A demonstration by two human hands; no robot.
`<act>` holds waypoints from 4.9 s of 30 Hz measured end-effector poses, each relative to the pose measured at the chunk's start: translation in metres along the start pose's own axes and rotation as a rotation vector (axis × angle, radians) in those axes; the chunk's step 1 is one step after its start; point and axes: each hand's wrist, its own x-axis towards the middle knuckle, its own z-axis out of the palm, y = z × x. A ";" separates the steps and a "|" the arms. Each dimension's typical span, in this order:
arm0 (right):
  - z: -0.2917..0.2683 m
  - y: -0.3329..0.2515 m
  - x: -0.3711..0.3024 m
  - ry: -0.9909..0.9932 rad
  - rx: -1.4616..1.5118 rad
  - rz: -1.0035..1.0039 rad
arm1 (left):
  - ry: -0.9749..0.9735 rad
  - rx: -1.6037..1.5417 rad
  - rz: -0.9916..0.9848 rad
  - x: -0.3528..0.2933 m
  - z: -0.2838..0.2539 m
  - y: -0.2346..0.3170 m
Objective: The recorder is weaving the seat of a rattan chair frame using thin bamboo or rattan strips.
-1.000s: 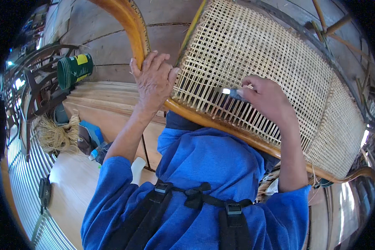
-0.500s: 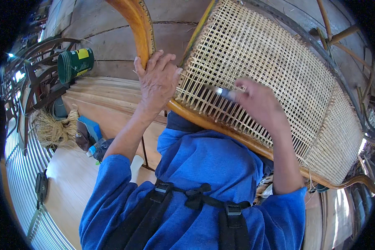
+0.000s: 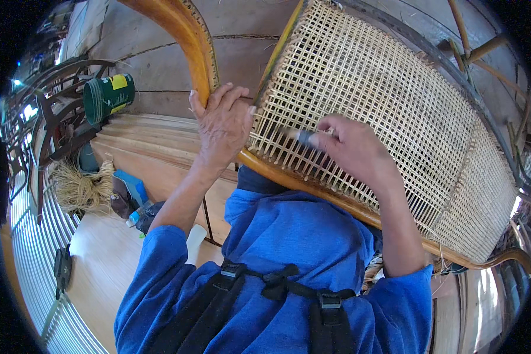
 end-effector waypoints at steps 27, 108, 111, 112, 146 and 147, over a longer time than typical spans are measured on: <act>-0.062 0.034 -0.078 0.275 -0.336 0.100 | 0.009 0.028 -0.002 0.004 0.003 0.003; -0.029 0.157 -0.211 0.605 0.119 0.294 | -0.273 -0.321 0.296 0.022 0.018 0.165; -0.032 0.153 -0.213 0.588 0.103 0.315 | -0.238 -0.458 0.370 0.018 0.016 0.182; -0.033 0.153 -0.213 0.585 0.102 0.314 | -0.292 -0.474 0.407 0.018 0.012 0.194; 0.047 0.062 -0.086 0.492 0.004 0.088 | -0.180 -0.386 0.328 0.001 0.005 0.073; 0.049 0.064 -0.083 0.490 -0.003 0.097 | -0.179 -0.398 0.325 0.001 0.006 0.073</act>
